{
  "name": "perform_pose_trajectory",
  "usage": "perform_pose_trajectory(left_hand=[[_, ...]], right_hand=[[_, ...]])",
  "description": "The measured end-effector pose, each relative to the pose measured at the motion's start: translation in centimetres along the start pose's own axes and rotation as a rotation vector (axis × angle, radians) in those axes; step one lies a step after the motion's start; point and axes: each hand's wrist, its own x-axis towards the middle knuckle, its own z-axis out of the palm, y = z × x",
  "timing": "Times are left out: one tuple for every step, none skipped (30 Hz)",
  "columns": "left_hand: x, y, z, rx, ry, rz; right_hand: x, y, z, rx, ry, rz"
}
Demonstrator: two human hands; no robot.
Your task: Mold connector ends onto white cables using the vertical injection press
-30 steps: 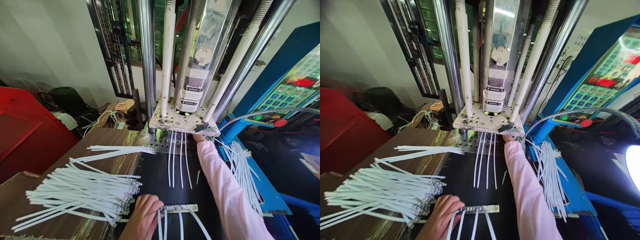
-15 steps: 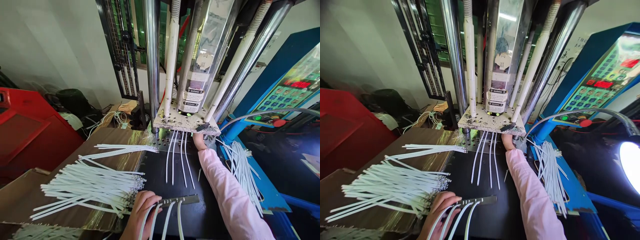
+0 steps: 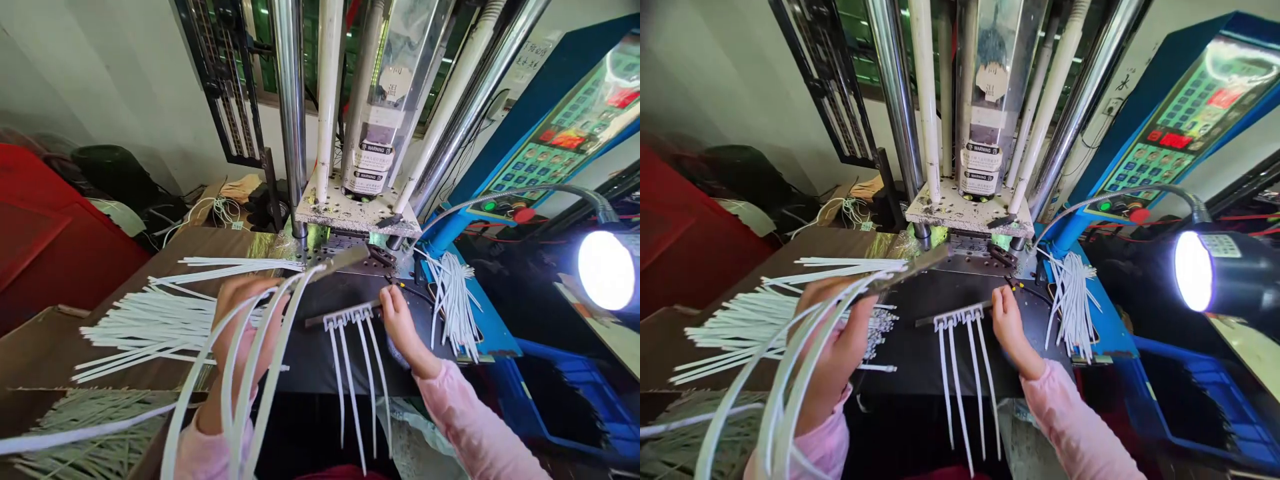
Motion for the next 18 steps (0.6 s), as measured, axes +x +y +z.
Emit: perform_pose_trajectory(left_hand=[[0.6, 0.1, 0.6, 0.007, 0.007, 0.009], [1.1, 0.2, 1.2, 0.011, 0.012, 0.027], [1.5, 0.2, 1.9, 0.014, 0.020, 0.050], [1.9, 0.1, 2.5, 0.021, 0.024, 0.076], [2.2, 0.0, 3.0, 0.031, 0.018, 0.101], [2.6, -0.2, 3.4, 0.043, 0.012, 0.129], [2.9, -0.4, 3.7, 0.052, 0.001, 0.160], [3.2, -0.7, 3.9, 0.057, -0.034, 0.181], [3.4, -1.1, 4.0, 0.058, -0.088, 0.192], [3.5, -1.5, 4.0, 0.053, -0.152, 0.196], [3.4, -2.0, 4.1, 0.039, -0.221, 0.193], [3.1, -2.6, 4.1, 0.017, -0.288, 0.184], [2.6, -3.3, 4.2, -0.008, -0.348, 0.169], [2.0, -4.0, 4.4, -0.035, -0.400, 0.150], [1.1, -4.8, 4.7, -0.062, -0.444, 0.131], [0.2, -5.6, 5.1, -0.086, -0.484, 0.109], [-0.8, -6.4, 5.6, -0.107, -0.522, 0.081], [-1.8, -7.1, 6.2, -0.123, -0.556, 0.047]], right_hand=[[-1.5, -0.1, 0.4, -0.033, -0.030, -0.002], [-2.8, -0.3, 0.6, -0.097, -0.072, -0.011], [-3.8, -0.6, 0.7, -0.195, -0.126, -0.029], [-4.4, -1.0, 0.6, -0.318, -0.183, -0.051], [-4.8, -1.4, 0.3, -0.450, -0.234, -0.075], [-4.8, -1.7, -0.2, -0.572, -0.270, -0.095], [-4.5, -2.0, -0.9, -0.673, -0.278, -0.105], [-4.0, -2.2, -1.7, -0.746, -0.257, -0.100], [-3.2, -2.3, -2.6, -0.796, -0.217, -0.082], [-2.3, -2.1, -3.4, -0.835, -0.172, -0.048], [-1.3, -1.8, -4.2, -0.865, -0.138, 0.006], [-0.2, -1.2, -4.8, -0.884, -0.123, 0.070], [0.8, -0.6, -5.3, -0.891, -0.132, 0.132], [1.6, 0.1, -5.5, -0.885, -0.159, 0.186], [2.4, 0.9, -5.7, -0.869, -0.189, 0.226], [3.0, 1.5, -5.7, -0.848, -0.215, 0.247], [3.4, 2.1, -5.7, -0.826, -0.228, 0.250], [3.8, 2.5, -5.7, -0.809, -0.227, 0.244]])
